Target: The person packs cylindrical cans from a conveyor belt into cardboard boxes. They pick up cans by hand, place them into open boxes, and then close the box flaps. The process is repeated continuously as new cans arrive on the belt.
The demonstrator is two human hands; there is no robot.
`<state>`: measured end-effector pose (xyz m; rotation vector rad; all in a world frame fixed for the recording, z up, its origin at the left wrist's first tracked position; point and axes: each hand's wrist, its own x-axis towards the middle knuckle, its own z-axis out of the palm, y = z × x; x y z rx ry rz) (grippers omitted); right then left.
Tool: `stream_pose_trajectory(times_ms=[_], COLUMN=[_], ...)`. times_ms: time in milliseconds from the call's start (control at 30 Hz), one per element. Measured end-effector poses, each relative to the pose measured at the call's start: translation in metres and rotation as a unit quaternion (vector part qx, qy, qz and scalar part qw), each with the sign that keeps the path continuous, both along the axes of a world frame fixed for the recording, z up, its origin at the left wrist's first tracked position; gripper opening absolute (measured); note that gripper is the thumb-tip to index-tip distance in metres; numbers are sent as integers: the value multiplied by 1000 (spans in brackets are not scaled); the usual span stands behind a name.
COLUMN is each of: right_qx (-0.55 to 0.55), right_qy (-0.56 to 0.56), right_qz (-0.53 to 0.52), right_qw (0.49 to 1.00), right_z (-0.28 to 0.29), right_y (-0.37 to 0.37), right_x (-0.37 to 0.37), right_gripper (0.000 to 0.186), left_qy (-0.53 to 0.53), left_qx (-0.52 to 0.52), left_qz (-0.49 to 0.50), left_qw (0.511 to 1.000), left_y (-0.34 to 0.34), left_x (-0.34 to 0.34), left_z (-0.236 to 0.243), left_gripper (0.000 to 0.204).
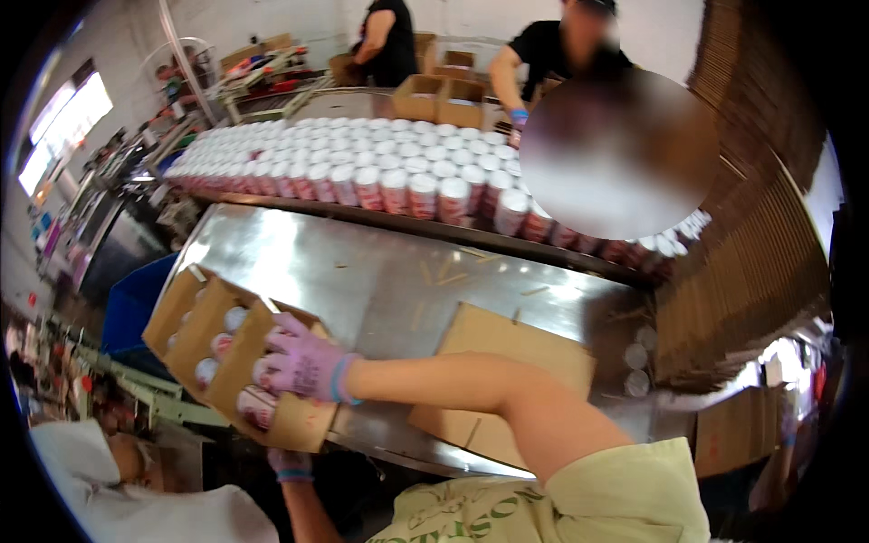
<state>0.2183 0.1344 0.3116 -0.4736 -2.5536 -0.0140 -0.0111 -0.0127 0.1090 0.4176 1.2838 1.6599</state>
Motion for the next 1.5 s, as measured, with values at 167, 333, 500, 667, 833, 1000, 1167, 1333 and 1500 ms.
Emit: stream_pose_trajectory(times_ms=[167,333,500,667,833,1000,1167,1333,1500], right_qx=[-105,-285,-319,-299,-356,-398,-496,-488,-381], right_qy=[-7,-75,-126,7,162,557,514,504,525], right_qz=[-143,-412,-569,-540,-501,-234,-294,-334,-322], right_qw=[984,862,748,787,772,690,635,630,690], right_z=[18,-55,-99,-153,-133,-8,-10,-22,-68], right_y=[-63,-201,-266,-260,-243,-183,-110,-105,-145], right_x=[70,216,285,330,377,376,364,357,356], right_gripper=[48,57,59,45,31,56,75,88,27], left_qy=[330,676,724,674,495,-36,266,116,38], left_qx=[-255,238,387,314,116,41,240,157,74], left_qz=[-376,-544,-520,-652,-725,-619,-654,-662,-534], left_qw=[827,437,236,145,465,783,666,724,842], left_y=[-38,2,75,119,164,177,162,153,129], left_x=[-32,198,256,296,276,290,286,313,340], left_z=[19,148,48,56,60,193,172,162,160], left_gripper=[41,57,64,42,28,40,68,73,76])
